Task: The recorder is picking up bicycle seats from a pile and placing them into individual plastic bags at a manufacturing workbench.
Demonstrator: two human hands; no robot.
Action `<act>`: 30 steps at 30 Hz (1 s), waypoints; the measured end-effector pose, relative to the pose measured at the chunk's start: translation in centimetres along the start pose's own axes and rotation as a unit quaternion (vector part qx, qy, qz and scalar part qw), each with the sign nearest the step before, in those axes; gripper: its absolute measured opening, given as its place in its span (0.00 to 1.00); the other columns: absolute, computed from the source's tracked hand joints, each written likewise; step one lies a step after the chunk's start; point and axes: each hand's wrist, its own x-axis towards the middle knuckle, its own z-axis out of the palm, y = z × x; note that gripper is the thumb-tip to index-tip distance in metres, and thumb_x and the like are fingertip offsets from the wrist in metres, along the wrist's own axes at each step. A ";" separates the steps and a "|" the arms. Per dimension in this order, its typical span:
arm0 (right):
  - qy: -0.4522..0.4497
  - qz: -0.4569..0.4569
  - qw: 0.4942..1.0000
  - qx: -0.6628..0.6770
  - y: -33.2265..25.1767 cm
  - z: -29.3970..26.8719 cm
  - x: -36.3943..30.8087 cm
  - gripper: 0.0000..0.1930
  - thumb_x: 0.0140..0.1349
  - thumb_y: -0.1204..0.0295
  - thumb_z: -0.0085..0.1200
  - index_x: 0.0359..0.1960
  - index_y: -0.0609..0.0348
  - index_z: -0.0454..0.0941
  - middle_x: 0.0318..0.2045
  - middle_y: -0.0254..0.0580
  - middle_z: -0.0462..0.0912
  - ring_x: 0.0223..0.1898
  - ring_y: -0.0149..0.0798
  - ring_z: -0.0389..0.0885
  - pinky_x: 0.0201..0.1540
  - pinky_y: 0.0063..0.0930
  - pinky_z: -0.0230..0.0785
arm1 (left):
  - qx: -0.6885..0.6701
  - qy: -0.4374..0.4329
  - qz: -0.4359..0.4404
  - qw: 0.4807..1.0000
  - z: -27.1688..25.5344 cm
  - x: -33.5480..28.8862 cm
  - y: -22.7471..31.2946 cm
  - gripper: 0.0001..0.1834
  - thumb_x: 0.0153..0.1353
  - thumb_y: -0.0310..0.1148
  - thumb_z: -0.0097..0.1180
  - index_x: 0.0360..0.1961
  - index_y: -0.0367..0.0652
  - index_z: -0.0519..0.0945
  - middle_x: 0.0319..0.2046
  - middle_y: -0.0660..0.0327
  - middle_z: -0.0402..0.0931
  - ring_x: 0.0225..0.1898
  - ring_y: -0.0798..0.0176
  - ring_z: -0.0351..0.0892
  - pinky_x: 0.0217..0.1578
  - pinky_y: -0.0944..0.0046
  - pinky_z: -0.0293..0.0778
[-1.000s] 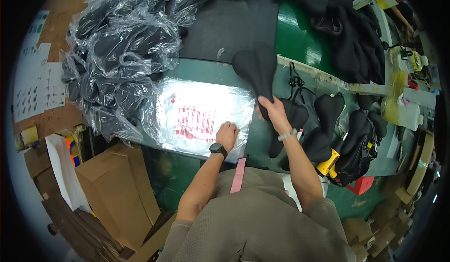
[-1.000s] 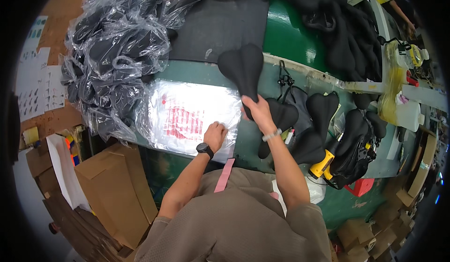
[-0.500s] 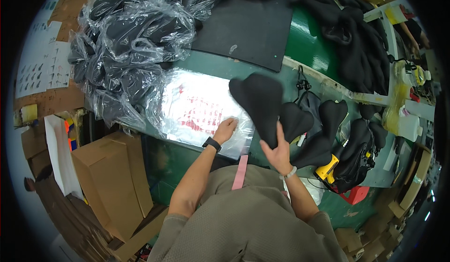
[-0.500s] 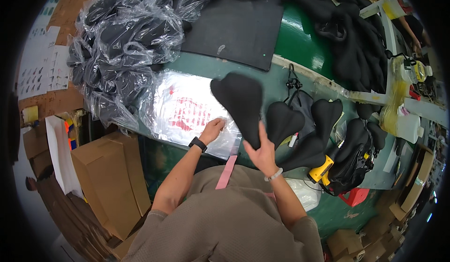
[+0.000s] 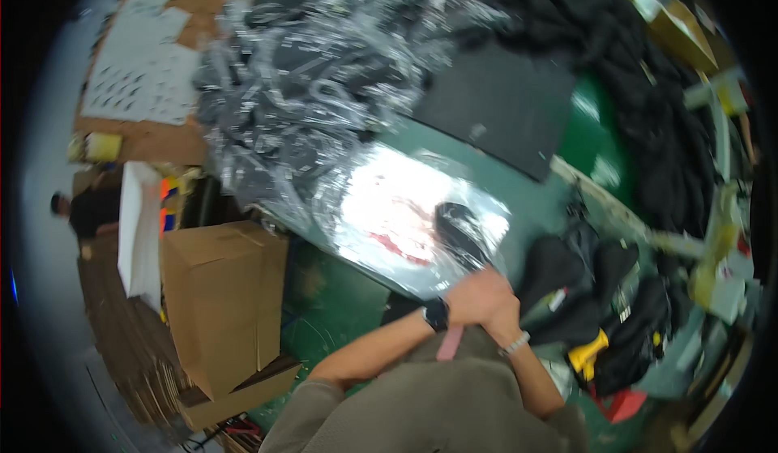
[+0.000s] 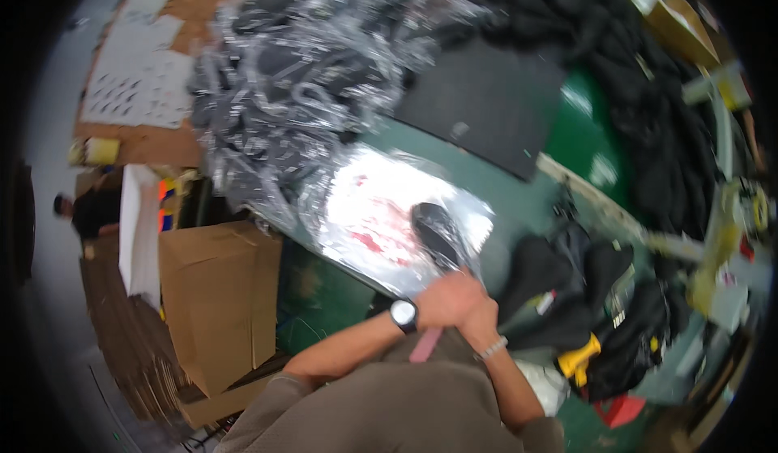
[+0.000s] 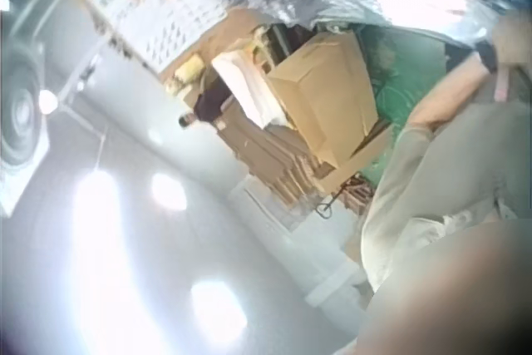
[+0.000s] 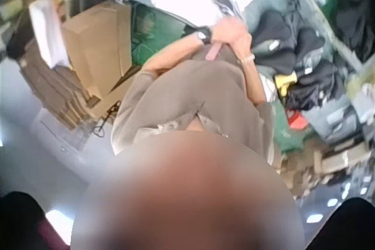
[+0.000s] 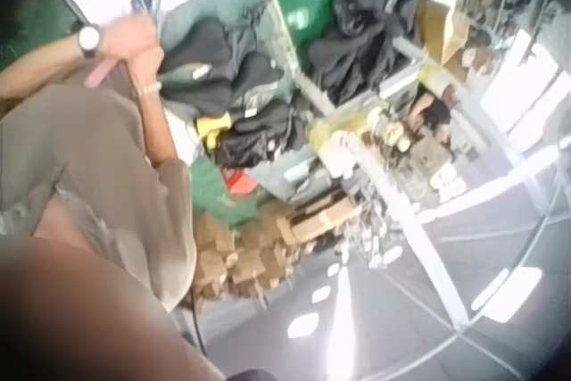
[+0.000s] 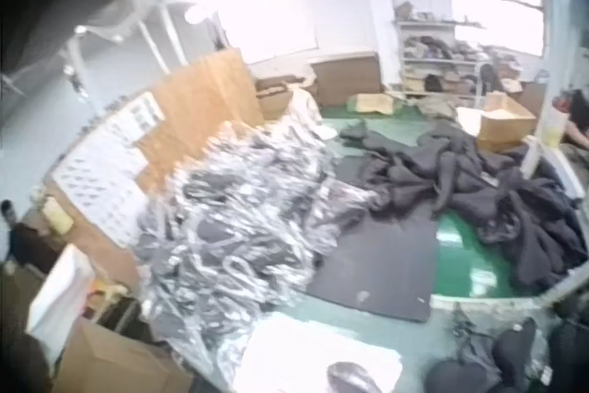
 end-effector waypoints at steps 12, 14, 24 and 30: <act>0.153 0.371 0.688 0.605 -1.9 -6.3 5.7 0.12 0.68 0.65 0.54 0.46 0.61 0.75 0.30 0.36 0.82 0.26 0.30 0.79 0.27 0.24 0.71 | -0.222 0.063 -0.163 0.959 -2.0 -3.9 4.4 0.14 0.65 0.38 0.54 0.48 0.41 0.76 0.42 0.56 0.78 0.43 0.49 0.77 0.47 0.56 0.73; 0.081 0.381 0.803 0.451 -3.3 -6.3 6.7 0.09 0.62 0.69 0.60 0.35 0.63 0.80 0.28 0.34 0.82 0.28 0.27 0.78 0.29 0.25 0.70 | -0.476 0.230 -0.418 0.739 -1.5 -2.5 -0.9 0.21 0.73 0.44 0.45 0.56 0.38 0.73 0.54 0.53 0.74 0.56 0.54 0.73 0.56 0.54 0.68; 0.132 0.160 0.942 0.266 6.1 -9.4 14.1 0.23 0.62 0.61 0.62 0.52 0.65 0.76 0.52 0.54 0.80 0.51 0.49 0.80 0.55 0.37 0.72 | -0.619 0.494 -0.259 0.552 -29.3 4.4 -18.9 0.31 0.68 0.50 0.53 0.66 0.47 0.67 0.61 0.59 0.70 0.59 0.57 0.71 0.61 0.57 0.67; 0.387 0.336 0.837 -0.191 33.1 -21.0 16.3 0.35 0.51 0.63 0.61 0.59 0.70 0.64 0.49 0.60 0.75 0.51 0.62 0.71 0.56 0.51 0.64 | -0.071 0.174 -0.411 0.892 -19.6 1.6 -23.6 0.18 0.72 0.39 0.48 0.55 0.40 0.77 0.52 0.58 0.76 0.53 0.64 0.73 0.52 0.64 0.69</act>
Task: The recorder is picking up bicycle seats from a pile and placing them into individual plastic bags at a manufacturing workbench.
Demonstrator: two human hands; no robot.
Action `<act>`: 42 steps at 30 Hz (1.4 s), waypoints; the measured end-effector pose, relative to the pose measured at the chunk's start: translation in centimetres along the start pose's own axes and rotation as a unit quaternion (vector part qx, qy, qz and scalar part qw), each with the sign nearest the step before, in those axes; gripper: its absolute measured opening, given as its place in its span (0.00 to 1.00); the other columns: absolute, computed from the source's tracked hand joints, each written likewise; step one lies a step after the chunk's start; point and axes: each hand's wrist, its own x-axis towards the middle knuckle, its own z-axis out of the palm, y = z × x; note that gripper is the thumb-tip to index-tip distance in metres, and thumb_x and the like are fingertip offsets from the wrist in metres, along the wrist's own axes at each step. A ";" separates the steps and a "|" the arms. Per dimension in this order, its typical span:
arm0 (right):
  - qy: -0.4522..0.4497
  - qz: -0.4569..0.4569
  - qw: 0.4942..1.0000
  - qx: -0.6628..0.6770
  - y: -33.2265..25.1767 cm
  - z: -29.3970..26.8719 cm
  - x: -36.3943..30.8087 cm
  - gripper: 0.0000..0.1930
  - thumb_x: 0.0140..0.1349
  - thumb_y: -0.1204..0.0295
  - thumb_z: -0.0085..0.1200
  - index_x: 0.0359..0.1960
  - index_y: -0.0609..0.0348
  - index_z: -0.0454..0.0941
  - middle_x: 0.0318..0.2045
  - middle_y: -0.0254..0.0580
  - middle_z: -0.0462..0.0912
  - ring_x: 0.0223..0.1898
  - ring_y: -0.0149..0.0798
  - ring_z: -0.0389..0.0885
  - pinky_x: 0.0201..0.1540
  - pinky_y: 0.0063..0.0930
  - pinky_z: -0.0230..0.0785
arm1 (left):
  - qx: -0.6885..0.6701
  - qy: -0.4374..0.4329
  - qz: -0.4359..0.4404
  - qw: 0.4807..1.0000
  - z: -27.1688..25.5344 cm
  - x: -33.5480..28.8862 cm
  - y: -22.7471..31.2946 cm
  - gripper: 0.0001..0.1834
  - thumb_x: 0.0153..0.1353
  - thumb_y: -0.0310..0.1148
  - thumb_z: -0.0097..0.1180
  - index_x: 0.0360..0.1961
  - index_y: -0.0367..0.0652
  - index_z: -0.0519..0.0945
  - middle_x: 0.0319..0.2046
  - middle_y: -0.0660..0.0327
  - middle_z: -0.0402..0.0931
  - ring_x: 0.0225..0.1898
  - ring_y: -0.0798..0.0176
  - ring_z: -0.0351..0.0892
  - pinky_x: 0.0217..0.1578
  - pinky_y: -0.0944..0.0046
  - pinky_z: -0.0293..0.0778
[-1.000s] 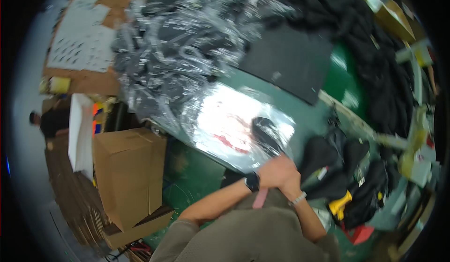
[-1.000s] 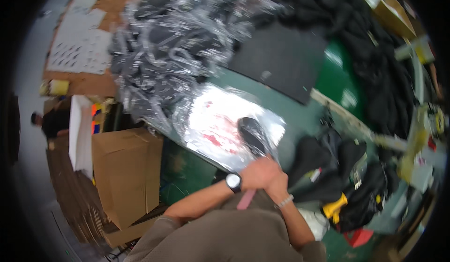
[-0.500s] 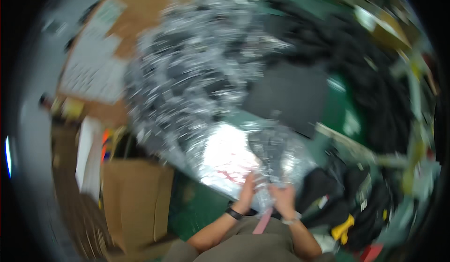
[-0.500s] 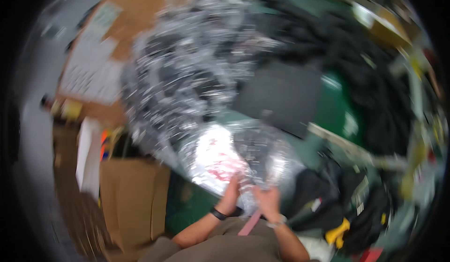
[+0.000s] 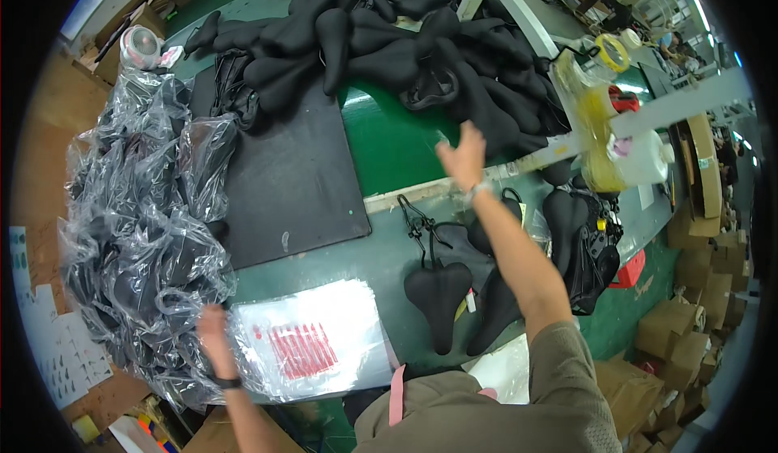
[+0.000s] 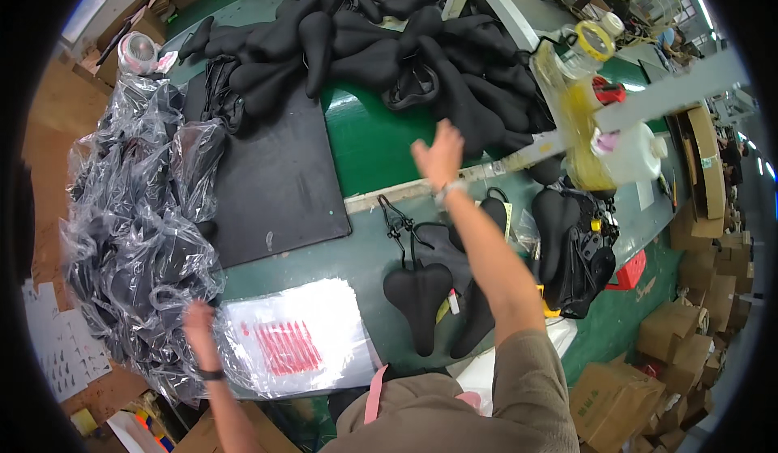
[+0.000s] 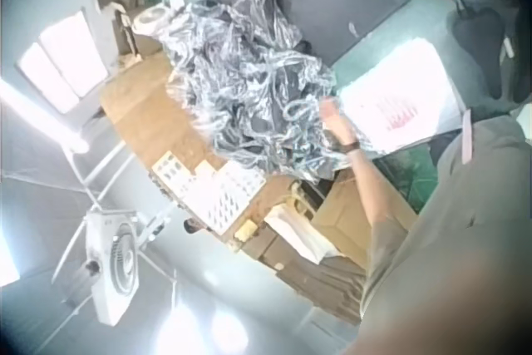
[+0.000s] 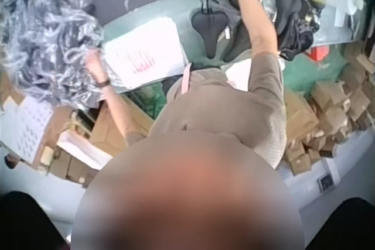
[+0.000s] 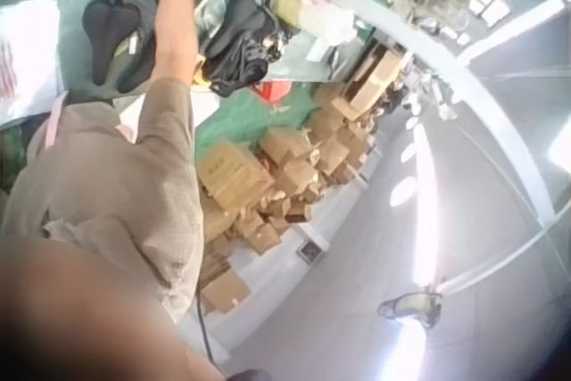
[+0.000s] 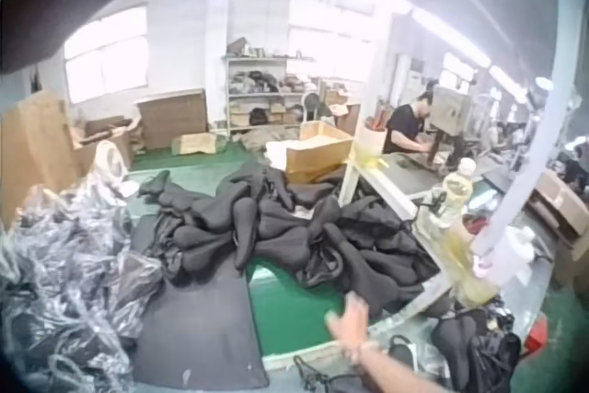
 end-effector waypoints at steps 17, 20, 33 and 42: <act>-0.214 -0.376 0.899 0.074 -10.5 -6.2 -3.4 0.25 0.42 0.80 0.56 0.48 0.58 0.76 0.47 0.47 0.77 0.55 0.53 0.73 0.58 0.47 0.63 | -0.202 -0.117 -0.021 0.972 18.2 -10.5 6.3 0.37 0.61 0.31 0.59 0.70 0.38 0.58 0.65 0.51 0.65 0.66 0.53 0.65 0.63 0.52 0.64; -0.327 -0.532 0.775 0.095 -14.0 -4.9 -12.6 0.20 0.55 0.73 0.51 0.52 0.54 0.74 0.54 0.43 0.75 0.61 0.48 0.69 0.63 0.47 0.61 | -0.290 -0.214 -0.052 0.931 20.3 -8.0 9.7 0.41 0.68 0.45 0.55 0.73 0.38 0.51 0.67 0.48 0.63 0.63 0.55 0.68 0.62 0.57 0.65; -0.337 -0.010 0.933 -0.124 -5.8 -2.8 -17.0 0.46 0.49 0.62 0.71 0.68 0.59 0.58 0.56 0.59 0.67 0.53 0.61 0.74 0.52 0.50 0.72 | -0.343 -0.126 -0.337 0.867 25.6 -12.1 6.8 0.46 0.55 0.48 0.71 0.63 0.26 0.63 0.51 0.49 0.75 0.50 0.59 0.77 0.51 0.62 0.74; -0.305 0.077 0.947 -0.069 -5.0 -2.8 -16.5 0.47 0.47 0.64 0.66 0.71 0.55 0.57 0.37 0.50 0.80 0.38 0.55 0.80 0.43 0.46 0.73 | -0.289 -0.145 -0.196 0.926 26.8 -11.2 5.1 0.54 0.47 0.43 0.74 0.66 0.26 0.56 0.55 0.46 0.72 0.53 0.53 0.76 0.54 0.58 0.73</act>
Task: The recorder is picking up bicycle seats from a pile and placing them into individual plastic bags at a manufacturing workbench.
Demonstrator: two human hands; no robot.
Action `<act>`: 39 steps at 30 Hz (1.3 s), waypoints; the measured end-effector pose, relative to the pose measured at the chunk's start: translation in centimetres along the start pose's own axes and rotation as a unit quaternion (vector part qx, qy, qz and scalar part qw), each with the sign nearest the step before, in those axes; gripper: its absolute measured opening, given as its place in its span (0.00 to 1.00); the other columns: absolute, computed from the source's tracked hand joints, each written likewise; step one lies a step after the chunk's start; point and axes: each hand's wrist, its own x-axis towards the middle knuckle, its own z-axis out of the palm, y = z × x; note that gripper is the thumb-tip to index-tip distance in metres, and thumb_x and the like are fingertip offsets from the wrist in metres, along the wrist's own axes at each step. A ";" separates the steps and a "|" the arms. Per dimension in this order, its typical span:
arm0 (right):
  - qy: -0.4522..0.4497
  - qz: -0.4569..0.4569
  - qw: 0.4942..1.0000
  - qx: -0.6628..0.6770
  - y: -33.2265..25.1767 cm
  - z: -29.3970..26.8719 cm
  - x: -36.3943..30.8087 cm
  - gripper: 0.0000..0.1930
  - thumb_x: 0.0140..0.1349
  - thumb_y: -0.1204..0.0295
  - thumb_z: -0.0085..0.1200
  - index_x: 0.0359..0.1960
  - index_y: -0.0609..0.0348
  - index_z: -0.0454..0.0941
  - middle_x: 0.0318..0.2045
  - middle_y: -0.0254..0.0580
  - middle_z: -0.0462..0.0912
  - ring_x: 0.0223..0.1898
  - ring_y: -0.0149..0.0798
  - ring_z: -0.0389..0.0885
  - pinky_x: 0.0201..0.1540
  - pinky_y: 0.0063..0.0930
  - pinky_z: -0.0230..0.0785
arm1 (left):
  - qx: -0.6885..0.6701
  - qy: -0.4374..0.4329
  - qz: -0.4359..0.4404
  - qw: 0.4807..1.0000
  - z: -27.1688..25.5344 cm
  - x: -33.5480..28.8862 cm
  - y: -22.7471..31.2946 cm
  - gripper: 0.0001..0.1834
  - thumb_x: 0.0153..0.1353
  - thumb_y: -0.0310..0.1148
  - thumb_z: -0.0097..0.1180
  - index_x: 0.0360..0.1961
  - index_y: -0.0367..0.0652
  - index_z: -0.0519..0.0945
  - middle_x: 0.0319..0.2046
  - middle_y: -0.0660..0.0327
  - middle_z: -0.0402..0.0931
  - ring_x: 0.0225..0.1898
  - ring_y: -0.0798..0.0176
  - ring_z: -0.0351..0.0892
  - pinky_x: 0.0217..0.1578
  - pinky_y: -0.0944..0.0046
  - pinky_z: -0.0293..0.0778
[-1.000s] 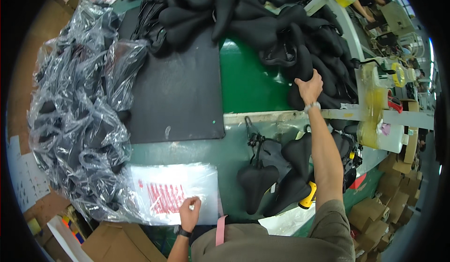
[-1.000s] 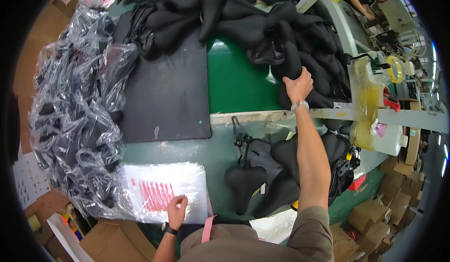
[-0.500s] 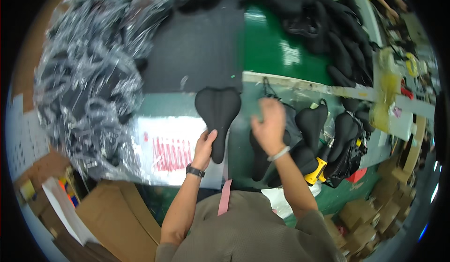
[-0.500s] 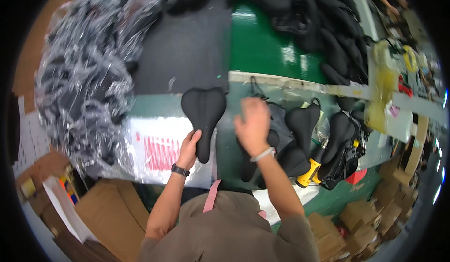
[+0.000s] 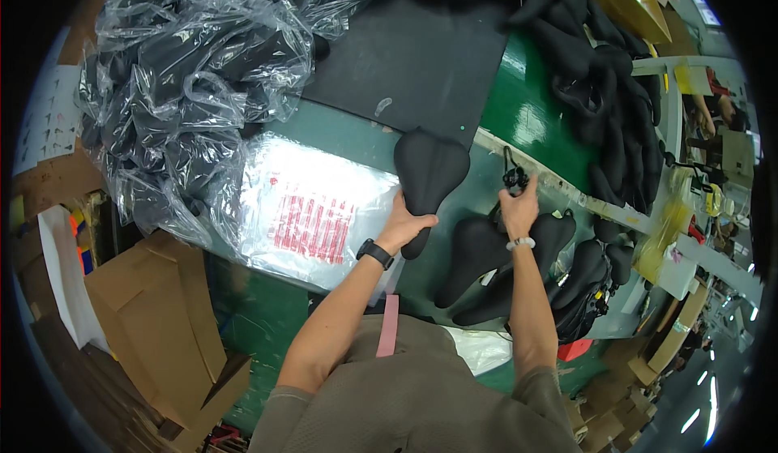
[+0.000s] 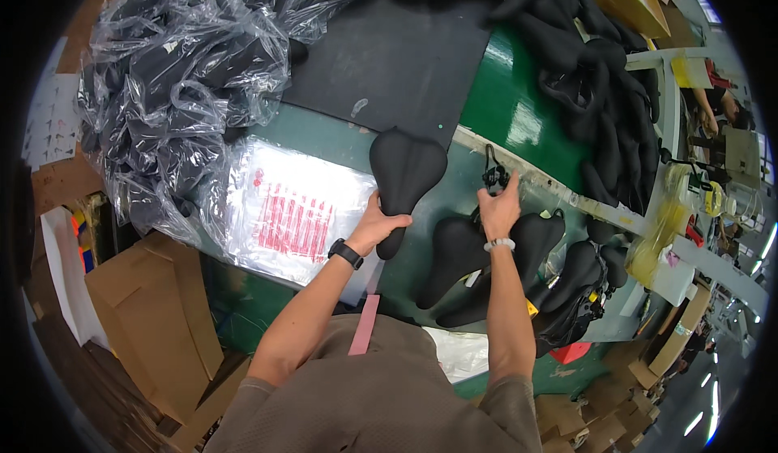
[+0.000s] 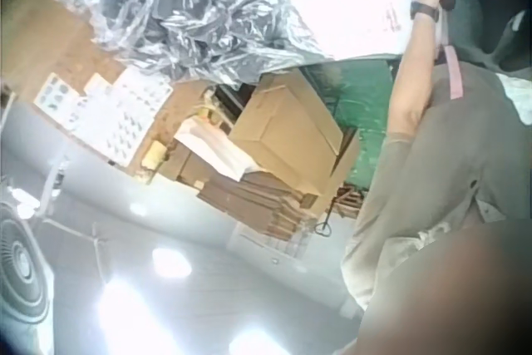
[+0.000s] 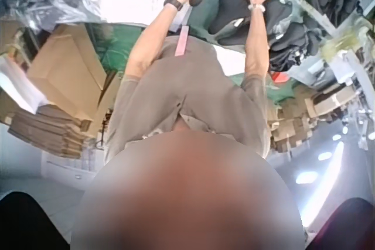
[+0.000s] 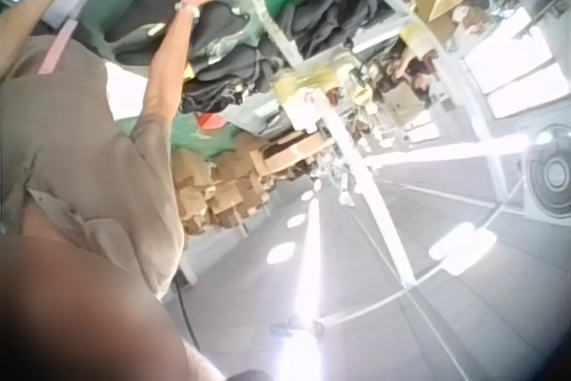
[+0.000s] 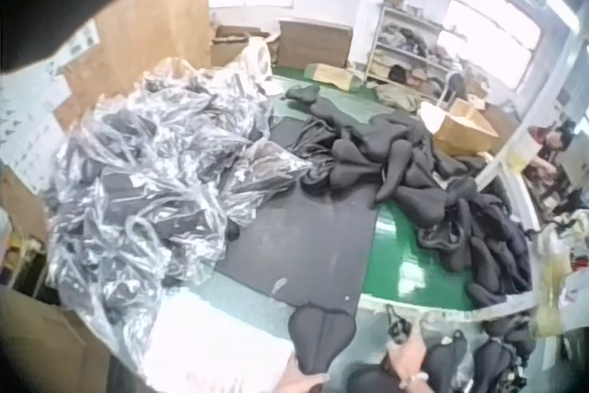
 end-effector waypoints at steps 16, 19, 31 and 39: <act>-0.138 -0.203 0.958 -0.149 -16.6 -1.0 -10.3 0.37 0.49 0.66 0.60 0.62 0.59 0.62 0.26 0.57 0.81 0.27 0.61 0.82 0.31 0.52 0.76 | -0.431 -0.105 -0.155 0.883 2.4 -0.4 -4.6 0.32 0.74 0.57 0.41 0.58 0.35 0.74 0.49 0.61 0.79 0.48 0.66 0.77 0.54 0.65 0.71; -0.130 -0.215 0.955 -0.160 -16.8 -1.1 -8.4 0.37 0.48 0.67 0.60 0.62 0.63 0.61 0.25 0.58 0.82 0.28 0.62 0.83 0.32 0.53 0.76 | -0.414 -0.124 -0.194 0.881 2.3 -0.9 -2.3 0.34 0.74 0.57 0.41 0.60 0.33 0.72 0.53 0.59 0.77 0.52 0.65 0.74 0.56 0.65 0.68; -0.182 -0.212 0.946 -0.164 -17.0 -1.9 -9.2 0.36 0.48 0.68 0.59 0.60 0.65 0.61 0.23 0.60 0.81 0.27 0.62 0.82 0.31 0.54 0.76 | -0.424 -0.094 -0.182 0.882 2.4 -1.6 -2.8 0.33 0.74 0.56 0.42 0.59 0.33 0.73 0.52 0.61 0.76 0.53 0.67 0.73 0.56 0.66 0.68; -0.196 -0.195 0.940 -0.199 -17.9 -1.8 -11.4 0.28 0.50 0.69 0.58 0.54 0.62 0.64 0.25 0.59 0.82 0.29 0.61 0.84 0.34 0.53 0.77 | -0.381 -0.051 -0.161 0.909 2.6 -1.6 -3.1 0.34 0.74 0.57 0.42 0.60 0.34 0.72 0.54 0.61 0.76 0.54 0.66 0.73 0.57 0.65 0.67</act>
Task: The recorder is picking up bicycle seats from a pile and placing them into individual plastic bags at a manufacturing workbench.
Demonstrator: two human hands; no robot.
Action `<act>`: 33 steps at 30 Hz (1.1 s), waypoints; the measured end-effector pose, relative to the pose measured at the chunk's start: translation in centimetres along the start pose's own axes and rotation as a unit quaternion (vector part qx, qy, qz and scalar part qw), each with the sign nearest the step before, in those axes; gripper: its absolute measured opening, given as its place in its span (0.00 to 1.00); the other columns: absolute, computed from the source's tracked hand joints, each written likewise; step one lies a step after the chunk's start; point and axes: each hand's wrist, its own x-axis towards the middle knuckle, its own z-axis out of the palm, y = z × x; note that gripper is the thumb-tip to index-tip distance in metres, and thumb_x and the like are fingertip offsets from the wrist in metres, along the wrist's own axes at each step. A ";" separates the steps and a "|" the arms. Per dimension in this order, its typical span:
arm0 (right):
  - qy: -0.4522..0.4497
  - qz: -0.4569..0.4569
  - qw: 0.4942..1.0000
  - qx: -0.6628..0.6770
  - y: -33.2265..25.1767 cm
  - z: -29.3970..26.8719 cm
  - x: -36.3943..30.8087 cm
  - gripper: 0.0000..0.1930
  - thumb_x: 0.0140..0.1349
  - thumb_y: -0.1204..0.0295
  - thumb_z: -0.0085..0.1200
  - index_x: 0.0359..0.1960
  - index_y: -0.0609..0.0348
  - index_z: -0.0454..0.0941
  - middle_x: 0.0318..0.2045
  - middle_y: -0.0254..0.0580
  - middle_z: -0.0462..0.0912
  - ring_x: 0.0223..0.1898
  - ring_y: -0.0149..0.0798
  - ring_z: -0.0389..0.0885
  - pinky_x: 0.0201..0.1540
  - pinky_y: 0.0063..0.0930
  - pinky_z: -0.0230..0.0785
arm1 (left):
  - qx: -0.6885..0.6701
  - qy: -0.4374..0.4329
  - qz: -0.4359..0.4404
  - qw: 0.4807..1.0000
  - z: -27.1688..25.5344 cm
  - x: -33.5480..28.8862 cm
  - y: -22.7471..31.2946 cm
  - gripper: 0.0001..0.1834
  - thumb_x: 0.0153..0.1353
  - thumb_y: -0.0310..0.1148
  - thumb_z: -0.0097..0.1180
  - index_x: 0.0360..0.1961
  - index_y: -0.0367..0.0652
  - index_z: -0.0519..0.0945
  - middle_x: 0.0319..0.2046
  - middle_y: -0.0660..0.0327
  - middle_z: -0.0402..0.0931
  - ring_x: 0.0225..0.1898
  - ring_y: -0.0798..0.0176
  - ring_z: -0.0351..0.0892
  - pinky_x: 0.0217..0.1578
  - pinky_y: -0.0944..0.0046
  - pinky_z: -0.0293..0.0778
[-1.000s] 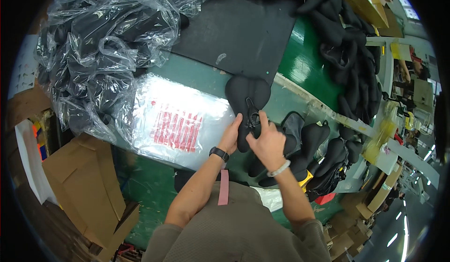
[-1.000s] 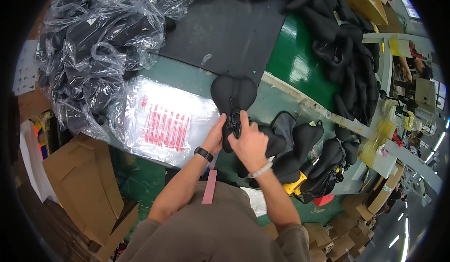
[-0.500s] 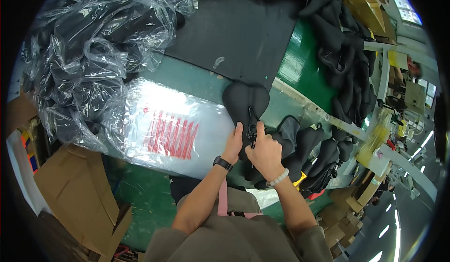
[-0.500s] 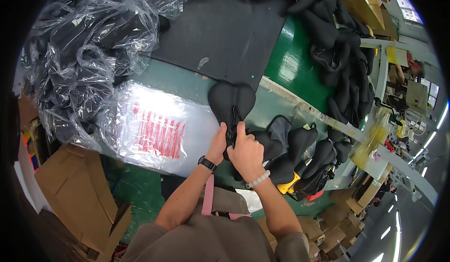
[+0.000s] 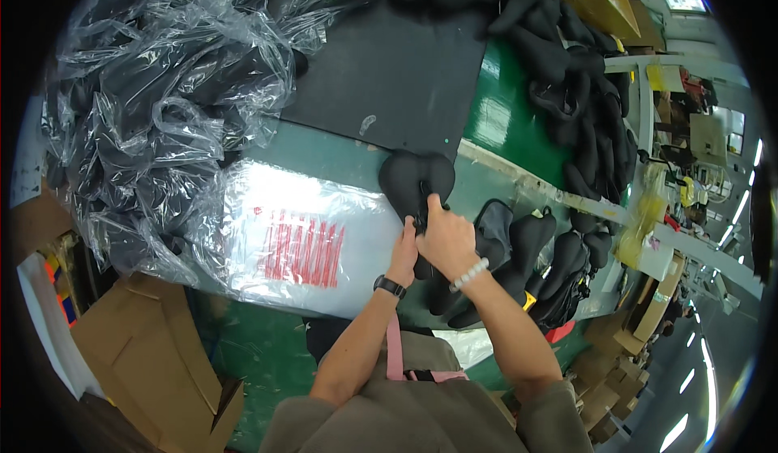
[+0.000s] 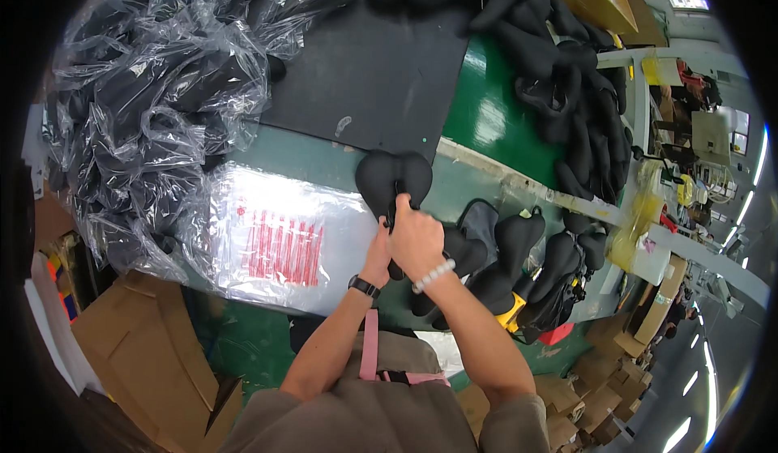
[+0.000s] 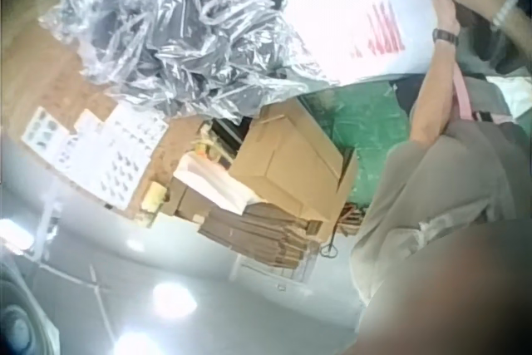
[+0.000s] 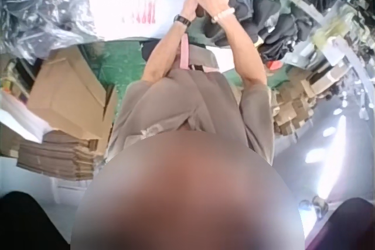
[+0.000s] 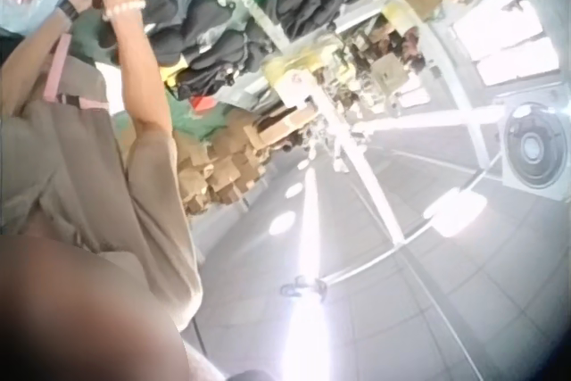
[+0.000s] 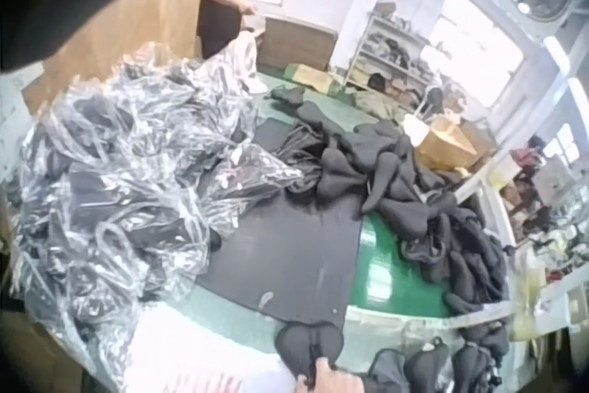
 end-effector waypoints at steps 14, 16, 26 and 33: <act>-0.007 0.017 0.999 0.049 0.6 0.5 -0.7 0.32 0.49 0.64 0.60 0.56 0.62 0.64 0.33 0.63 0.84 0.37 0.66 0.83 0.42 0.53 0.77 | -0.052 -0.043 -0.020 0.998 -0.3 0.1 1.4 0.35 0.71 0.62 0.43 0.55 0.38 0.76 0.46 0.62 0.80 0.46 0.65 0.79 0.48 0.64 0.73; 0.011 0.010 0.999 0.049 0.7 -0.8 0.0 0.29 0.50 0.64 0.61 0.53 0.61 0.65 0.33 0.61 0.84 0.38 0.65 0.83 0.43 0.53 0.77 | -0.023 -0.051 -0.034 0.998 0.6 -0.6 2.4 0.33 0.71 0.62 0.42 0.50 0.40 0.78 0.38 0.61 0.81 0.36 0.64 0.81 0.39 0.63 0.76; -0.009 -0.025 0.992 0.120 4.9 0.0 2.3 0.42 0.45 0.59 0.63 0.63 0.58 0.59 0.39 0.64 0.84 0.43 0.66 0.83 0.48 0.54 0.75 | -0.004 -0.130 -0.020 0.991 -1.4 1.4 0.6 0.38 0.69 0.68 0.37 0.50 0.41 0.77 0.36 0.57 0.82 0.35 0.59 0.83 0.38 0.61 0.81; 0.188 -0.013 0.980 0.065 16.8 1.1 5.8 0.40 0.45 0.67 0.66 0.64 0.54 0.63 0.46 0.55 0.81 0.51 0.57 0.77 0.56 0.49 0.67 | 0.099 -0.066 -0.022 0.993 -0.3 -1.2 2.1 0.39 0.68 0.66 0.43 0.49 0.35 0.76 0.36 0.54 0.82 0.35 0.58 0.84 0.38 0.61 0.80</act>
